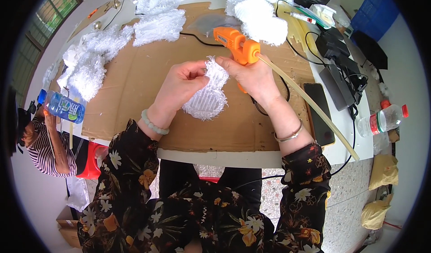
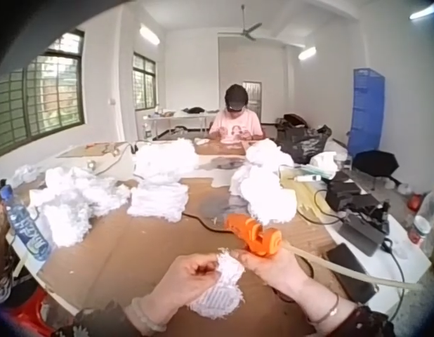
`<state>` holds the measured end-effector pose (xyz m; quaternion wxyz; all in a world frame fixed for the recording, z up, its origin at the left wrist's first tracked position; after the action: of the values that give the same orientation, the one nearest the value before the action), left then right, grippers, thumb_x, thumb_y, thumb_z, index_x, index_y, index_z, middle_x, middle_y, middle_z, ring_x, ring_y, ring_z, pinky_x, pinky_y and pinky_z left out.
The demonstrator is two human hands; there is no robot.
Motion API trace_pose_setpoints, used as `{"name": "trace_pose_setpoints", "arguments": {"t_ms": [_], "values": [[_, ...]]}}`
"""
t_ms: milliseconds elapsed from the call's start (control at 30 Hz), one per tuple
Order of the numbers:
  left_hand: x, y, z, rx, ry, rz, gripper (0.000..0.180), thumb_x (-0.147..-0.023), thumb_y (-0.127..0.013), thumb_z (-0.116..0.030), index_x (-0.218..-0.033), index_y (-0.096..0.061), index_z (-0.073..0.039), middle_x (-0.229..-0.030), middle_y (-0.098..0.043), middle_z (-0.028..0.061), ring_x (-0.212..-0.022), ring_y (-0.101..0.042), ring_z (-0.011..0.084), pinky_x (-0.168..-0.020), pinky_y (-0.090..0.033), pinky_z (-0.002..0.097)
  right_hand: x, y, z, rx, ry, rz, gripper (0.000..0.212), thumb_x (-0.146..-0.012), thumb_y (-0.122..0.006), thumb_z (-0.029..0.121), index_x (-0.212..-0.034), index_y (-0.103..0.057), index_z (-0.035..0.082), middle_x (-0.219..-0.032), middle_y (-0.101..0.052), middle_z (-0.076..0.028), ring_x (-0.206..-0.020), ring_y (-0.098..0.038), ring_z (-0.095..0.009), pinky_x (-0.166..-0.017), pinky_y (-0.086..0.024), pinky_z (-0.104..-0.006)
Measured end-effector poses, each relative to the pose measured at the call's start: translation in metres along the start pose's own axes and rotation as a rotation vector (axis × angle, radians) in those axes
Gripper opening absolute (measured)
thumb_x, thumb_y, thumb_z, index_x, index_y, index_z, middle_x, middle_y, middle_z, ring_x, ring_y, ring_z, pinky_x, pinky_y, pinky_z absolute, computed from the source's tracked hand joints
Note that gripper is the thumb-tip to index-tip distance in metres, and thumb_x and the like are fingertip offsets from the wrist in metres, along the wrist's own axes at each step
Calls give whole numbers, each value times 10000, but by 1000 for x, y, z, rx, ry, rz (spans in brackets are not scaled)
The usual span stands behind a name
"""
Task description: The recorder is using a hot glue gun to attach white fluffy material to a white heart-shaped base to assemble a toy or decoration.
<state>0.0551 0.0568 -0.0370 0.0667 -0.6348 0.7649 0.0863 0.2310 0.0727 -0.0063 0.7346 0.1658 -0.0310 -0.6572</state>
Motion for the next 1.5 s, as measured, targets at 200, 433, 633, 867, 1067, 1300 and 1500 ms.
{"name": "trace_pose_setpoints", "arguments": {"t_ms": [200, 433, 633, 867, 1067, 1300, 1500], "values": [[0, -1, 2, 25, -37, 25, 314, -763, -604, 6, -1075, -602, 42, -722, -570, -21, -641, -494, 26, -583, -417, 191, 1, -3, 1, 225, 58, 37, 237, -763, -734, 229, -818, -617, 30, -688, -572, 19, -613, -482, -56, -559, -418, -228], [4, -13, -4, 84, 46, 36, 316, -768, -597, 6, -1084, -609, 21, -722, -563, -29, -640, -488, 20, -574, -413, 192, 10, 10, -3, 83, -18, 0, 247, -773, -729, 263, -826, -623, 47, -687, -566, 26, -615, -481, -50, -549, -407, -214], [9, -12, 5, -40, -22, 86, 348, -789, -592, 44, -1134, -590, 2, -818, -588, -18, -702, -506, 28, -634, -419, 183, 15, 1, -4, 183, -38, 32, 284, -765, -740, 276, -858, -626, 33, -687, -563, 23, -618, -496, -51, -546, -409, -213], [9, -10, -6, 167, 49, 3, 304, -781, -593, 22, -1085, -599, 25, -766, -578, -22, -658, -501, 31, -595, -427, 185, 15, 3, -2, 59, -33, 19, 257, -770, -738, 240, -844, -608, 30, -720, -578, 6, -599, -504, -62, -542, -419, -223], [4, -4, 2, 252, 58, -57, 311, -782, -602, 28, -1093, -594, 25, -811, -590, -5, -709, -526, 43, -634, -448, 194, 12, -4, -4, -221, -36, -7, 186, -786, -711, 150, -861, -592, 28, -713, -585, -2, -583, -538, -78, -519, -434, -221], [11, -1, -4, 203, 45, 41, 219, -765, -635, -30, -978, -613, 17, -797, -570, -7, -681, -496, 39, -604, -418, 188, 19, -11, -1, -258, 17, -7, 124, -784, -687, 89, -834, -585, 38, -675, -560, 12, -567, -524, -65, -513, -420, -221], [18, -7, -5, 484, 247, -39, 145, -809, -600, -49, -933, -606, 26, -835, -602, 46, -714, -557, 93, -636, -479, 252, 30, -7, 1, -239, 41, -28, 103, -781, -671, 68, -826, -585, 34, -674, -552, 15, -573, -509, -57, -521, -413, -218]]}}
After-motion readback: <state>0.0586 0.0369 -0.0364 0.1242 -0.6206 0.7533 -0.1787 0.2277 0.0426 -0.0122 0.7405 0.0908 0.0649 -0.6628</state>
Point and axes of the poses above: each hand's wrist, its own x-axis away from the middle knuckle, its own y-axis out of the back of the hand, z = x × y, the point moved 2 cm from there along -x, towards the middle knuckle
